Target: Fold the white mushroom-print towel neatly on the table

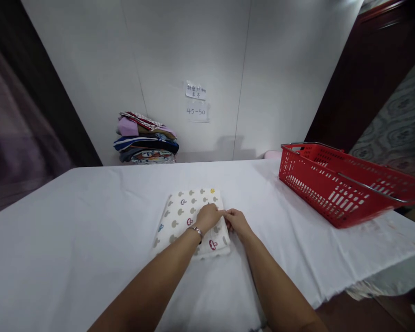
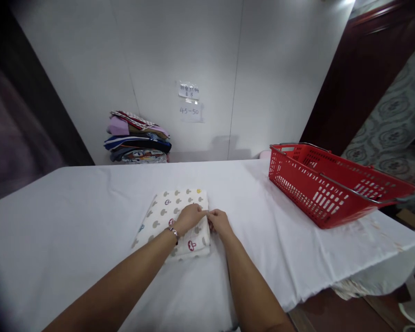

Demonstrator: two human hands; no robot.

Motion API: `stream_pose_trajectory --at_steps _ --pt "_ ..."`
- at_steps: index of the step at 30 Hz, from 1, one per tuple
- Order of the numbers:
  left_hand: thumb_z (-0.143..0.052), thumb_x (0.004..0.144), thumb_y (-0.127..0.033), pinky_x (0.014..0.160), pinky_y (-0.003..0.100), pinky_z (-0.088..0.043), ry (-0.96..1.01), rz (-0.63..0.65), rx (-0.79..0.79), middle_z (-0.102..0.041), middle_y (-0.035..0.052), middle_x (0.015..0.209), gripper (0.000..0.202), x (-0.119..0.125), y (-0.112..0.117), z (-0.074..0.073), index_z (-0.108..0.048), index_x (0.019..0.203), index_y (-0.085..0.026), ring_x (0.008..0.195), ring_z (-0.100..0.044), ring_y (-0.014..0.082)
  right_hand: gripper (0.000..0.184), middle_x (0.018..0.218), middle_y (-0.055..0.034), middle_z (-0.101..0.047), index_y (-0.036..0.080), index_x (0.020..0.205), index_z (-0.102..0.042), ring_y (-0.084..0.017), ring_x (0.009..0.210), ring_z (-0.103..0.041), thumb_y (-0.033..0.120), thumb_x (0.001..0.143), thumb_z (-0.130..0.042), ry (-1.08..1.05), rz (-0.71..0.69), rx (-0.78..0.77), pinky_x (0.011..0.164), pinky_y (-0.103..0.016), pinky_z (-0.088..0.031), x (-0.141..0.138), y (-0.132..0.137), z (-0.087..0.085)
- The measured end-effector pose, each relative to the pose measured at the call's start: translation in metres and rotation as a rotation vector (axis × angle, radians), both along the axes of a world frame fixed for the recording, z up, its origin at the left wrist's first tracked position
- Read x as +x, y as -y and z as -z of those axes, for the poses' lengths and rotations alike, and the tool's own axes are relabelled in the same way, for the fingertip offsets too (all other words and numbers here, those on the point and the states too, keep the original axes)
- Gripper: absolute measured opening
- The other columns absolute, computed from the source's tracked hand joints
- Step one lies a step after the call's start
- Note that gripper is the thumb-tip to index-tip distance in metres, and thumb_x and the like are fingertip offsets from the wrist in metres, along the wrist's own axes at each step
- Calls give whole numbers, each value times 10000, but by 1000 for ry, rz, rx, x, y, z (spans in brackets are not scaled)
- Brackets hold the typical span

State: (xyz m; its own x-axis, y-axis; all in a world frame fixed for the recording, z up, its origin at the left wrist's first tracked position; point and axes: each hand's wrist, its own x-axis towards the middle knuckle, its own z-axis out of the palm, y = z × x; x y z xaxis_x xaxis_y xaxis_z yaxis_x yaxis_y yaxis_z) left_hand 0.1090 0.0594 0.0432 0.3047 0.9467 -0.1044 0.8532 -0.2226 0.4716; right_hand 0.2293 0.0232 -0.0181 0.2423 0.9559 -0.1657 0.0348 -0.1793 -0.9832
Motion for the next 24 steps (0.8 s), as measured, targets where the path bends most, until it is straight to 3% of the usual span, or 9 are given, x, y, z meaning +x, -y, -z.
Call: stream_pose_trajectory --at_steps 7,12,24 --pt "-526 695 -269 596 246 -377 -21 -14 -46 -656 82 733 157 3 -13 12 -628 681 -151 713 -594 183 172 427 66 -472 176 630 -504 -58 332 -393 329 669 -573 -8 -75 -14 330 -174 -238 6 -1 2" --pt "-463 701 -219 518 220 -353 39 0 -126 -615 52 600 186 3 -17 11 -613 631 -134 571 -554 133 138 429 68 -472 174 620 -501 -58 336 -382 292 655 -564 9 -54 12 345 -179 -244 4 -4 -1" --pt "-448 711 -221 504 203 -381 93 18 -159 -621 55 551 227 9 -10 6 -609 576 -135 528 -557 121 91 364 79 -427 182 589 -488 -65 326 -347 245 639 -531 31 -27 38 358 -190 -247 1 -5 0"
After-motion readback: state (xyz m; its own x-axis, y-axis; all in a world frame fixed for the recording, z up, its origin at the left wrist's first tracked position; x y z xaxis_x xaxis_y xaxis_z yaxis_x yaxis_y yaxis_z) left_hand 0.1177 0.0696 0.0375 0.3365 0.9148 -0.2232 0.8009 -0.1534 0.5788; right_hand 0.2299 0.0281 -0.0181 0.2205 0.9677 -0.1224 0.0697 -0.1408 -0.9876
